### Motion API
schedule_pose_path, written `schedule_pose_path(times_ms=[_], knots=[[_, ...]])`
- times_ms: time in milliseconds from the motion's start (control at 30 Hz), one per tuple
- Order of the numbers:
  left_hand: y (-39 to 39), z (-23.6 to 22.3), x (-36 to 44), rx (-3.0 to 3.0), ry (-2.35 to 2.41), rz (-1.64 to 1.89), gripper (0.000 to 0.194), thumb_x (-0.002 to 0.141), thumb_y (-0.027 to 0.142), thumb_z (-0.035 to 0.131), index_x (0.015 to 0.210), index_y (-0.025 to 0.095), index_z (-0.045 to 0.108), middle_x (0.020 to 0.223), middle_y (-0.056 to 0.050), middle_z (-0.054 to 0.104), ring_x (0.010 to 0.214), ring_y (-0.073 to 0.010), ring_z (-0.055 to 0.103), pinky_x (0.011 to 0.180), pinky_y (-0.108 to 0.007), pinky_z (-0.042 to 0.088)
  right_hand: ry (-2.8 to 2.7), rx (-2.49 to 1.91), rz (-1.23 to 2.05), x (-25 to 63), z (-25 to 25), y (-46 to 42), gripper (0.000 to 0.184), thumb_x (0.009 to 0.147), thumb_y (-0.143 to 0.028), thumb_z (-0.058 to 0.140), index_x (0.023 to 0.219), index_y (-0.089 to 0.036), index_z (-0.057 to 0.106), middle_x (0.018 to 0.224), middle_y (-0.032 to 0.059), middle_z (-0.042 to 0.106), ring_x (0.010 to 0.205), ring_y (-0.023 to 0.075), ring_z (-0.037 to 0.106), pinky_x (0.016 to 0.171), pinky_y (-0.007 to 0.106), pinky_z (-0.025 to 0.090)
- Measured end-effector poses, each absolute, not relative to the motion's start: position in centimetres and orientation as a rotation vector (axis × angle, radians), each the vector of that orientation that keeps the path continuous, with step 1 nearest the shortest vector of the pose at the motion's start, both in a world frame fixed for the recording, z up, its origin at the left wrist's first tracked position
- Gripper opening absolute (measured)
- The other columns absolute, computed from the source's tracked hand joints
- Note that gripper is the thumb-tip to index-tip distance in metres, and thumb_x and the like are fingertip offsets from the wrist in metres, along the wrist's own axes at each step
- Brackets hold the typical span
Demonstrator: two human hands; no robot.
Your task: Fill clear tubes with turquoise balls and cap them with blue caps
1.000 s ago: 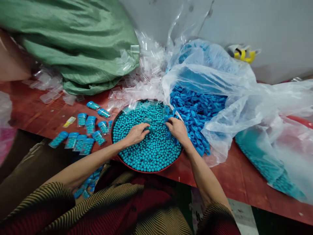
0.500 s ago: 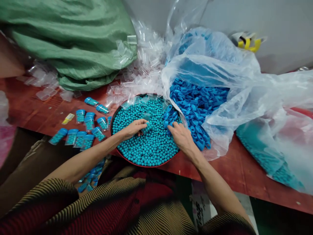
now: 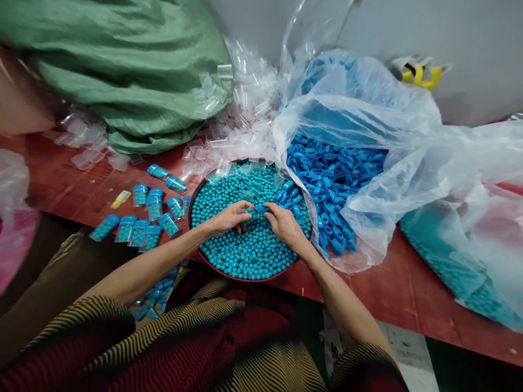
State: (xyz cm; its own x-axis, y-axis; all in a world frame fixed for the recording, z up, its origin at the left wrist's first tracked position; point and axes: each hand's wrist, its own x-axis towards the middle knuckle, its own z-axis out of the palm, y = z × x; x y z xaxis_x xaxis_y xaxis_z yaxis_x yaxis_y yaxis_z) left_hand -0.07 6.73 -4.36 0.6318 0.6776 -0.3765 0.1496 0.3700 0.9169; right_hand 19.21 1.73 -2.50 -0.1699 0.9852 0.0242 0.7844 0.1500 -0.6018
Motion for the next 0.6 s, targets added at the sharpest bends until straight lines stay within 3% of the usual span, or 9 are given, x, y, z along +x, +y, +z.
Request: schedule_pose_path(times_ms=[200, 367, 600], knots=[[5.4, -4.0, 0.4, 1.226, 0.838, 0.469, 0.045, 0.079, 0.027, 0.057, 0.121, 0.017, 0.046, 0.07, 0.005, 0.054, 0.044, -0.0052, 0.052, 0.04, -0.017, 0.045, -1.529, -1.545, 1.066, 17.0, -3.9, 1.4, 0.028, 0.085, -0.033, 0.049, 0.1, -0.019, 0.068, 0.076, 0.0022, 0.07, 0.063, 0.017, 0.064, 0.057, 0.029, 0.052], [4.6, -3.7, 0.5, 1.196, 0.914, 0.585, 0.054, 0.078, 0.021, 0.054, 0.131, 0.018, 0.042, 0.075, 0.002, 0.055, 0.045, -0.0053, 0.05, 0.04, -0.018, 0.044, -1.632, -1.575, 0.781, 16.6, -3.3, 0.4, 0.026, 0.086, -0.029, 0.049, 0.096, -0.021, 0.07, 0.081, 0.0036, 0.072, 0.069, 0.0182, 0.064, 0.069, 0.032, 0.053], [3.5, -3.7, 0.6, 1.223, 1.033, 0.646, 0.032, 0.079, 0.024, 0.052, 0.111, 0.018, 0.055, 0.062, 0.007, 0.045, 0.039, -0.0027, 0.043, 0.034, -0.014, 0.032, -1.953, -1.386, 0.621, 16.2, -4.2, -0.8, 0.032, 0.092, -0.024, 0.039, 0.108, -0.018, 0.066, 0.079, 0.0067, 0.065, 0.073, 0.0179, 0.062, 0.071, 0.032, 0.051]])
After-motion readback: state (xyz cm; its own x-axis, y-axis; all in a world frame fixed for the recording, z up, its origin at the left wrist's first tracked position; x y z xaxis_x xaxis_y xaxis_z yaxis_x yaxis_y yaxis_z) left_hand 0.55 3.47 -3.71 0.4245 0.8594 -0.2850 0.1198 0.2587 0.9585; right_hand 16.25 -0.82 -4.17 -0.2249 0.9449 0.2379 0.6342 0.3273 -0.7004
